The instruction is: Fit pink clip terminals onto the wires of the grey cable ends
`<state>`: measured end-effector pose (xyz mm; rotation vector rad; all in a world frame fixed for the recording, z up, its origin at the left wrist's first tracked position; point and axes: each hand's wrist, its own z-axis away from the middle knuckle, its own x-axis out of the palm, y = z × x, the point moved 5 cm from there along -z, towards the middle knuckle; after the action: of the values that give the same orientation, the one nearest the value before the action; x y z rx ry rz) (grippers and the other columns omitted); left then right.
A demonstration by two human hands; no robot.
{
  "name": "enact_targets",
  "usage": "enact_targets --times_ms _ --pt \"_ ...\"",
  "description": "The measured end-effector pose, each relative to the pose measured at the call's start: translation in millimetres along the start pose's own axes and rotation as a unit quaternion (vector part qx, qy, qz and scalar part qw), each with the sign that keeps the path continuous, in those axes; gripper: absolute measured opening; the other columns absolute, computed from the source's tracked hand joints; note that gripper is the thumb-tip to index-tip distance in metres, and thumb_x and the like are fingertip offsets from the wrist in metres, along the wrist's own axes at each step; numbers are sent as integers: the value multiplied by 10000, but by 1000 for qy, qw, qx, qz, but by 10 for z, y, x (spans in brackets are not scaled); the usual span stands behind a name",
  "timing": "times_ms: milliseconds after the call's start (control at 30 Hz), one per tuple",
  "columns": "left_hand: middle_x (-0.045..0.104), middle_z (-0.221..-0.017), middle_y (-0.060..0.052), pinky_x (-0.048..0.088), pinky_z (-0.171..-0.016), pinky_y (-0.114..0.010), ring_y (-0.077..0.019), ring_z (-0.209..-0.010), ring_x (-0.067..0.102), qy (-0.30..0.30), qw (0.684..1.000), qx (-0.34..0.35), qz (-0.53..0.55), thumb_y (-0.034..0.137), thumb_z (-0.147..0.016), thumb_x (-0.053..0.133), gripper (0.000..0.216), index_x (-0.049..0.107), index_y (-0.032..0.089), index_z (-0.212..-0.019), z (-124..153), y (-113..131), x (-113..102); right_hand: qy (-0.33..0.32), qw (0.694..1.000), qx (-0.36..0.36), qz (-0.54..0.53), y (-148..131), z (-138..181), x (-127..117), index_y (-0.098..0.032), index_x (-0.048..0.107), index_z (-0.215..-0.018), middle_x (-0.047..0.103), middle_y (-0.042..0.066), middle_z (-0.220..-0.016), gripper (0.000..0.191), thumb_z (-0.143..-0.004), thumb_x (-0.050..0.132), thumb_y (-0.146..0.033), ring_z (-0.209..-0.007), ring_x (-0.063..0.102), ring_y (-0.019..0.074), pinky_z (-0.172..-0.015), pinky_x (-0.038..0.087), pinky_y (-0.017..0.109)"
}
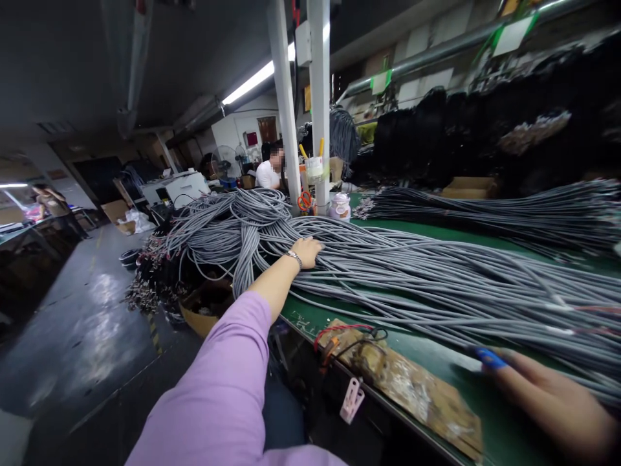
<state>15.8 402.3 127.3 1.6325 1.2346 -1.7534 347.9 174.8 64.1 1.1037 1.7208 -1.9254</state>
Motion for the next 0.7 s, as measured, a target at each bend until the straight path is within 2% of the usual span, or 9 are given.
enact_targets --times_ms 33,100,233,400,567,700 --pt "549 -1313 -104 335 -1034 -436 -269 -1271 422 -9 1000 -3 -8 188 -749 540 509 525 216 -1257 -51 24 39 -34 999 19 -27 -37 35 3 -271 611 -607 578 52 -439 430 -521 383 -625 -468 571 264 -484 440 368" --pt "614 -1184 -112 366 -988 -441 -267 -1161 520 -24 999 -8 -20 205 -749 547 447 568 216 -1196 -92 26 92 -55 996 29 -59 -99 85 -21 -265 590 -593 594 52 -483 408 -514 413 -624 -512 570 262 -517 436 362" --pt "607 -1150 -141 398 -926 -422 -278 -1085 564 -24 999 5 -39 246 -768 529 371 604 175 -1124 -15 -9 76 -59 994 37 -83 -102 107 -34 -262 566 -550 544 40 -457 381 -507 442 -620 -481 506 237 -479 378 343" --pt "666 -1014 -137 409 -873 -432 -296 -993 600 -43 997 40 -55 269 -699 582 372 628 162 -1052 147 30 2 -48 991 31 -122 -117 107 -27 -271 533 -492 494 29 -418 326 -498 476 -592 -431 447 218 -442 332 341" --pt "672 -1020 -113 419 -840 -393 -282 -1003 599 -53 996 58 -51 301 -731 545 224 672 196 -884 474 45 12 -40 992 27 -119 -145 119 -39 -262 543 -519 496 23 -411 339 -495 477 -594 -442 455 217 -467 339 347" --pt "690 -929 -64 445 -768 -345 -241 -908 626 -68 996 52 -24 312 -761 520 218 662 214 -894 885 -32 77 -48 994 30 -97 -134 119 -43 -252 545 -556 535 33 -436 338 -518 471 -580 -476 495 232 -493 352 350"
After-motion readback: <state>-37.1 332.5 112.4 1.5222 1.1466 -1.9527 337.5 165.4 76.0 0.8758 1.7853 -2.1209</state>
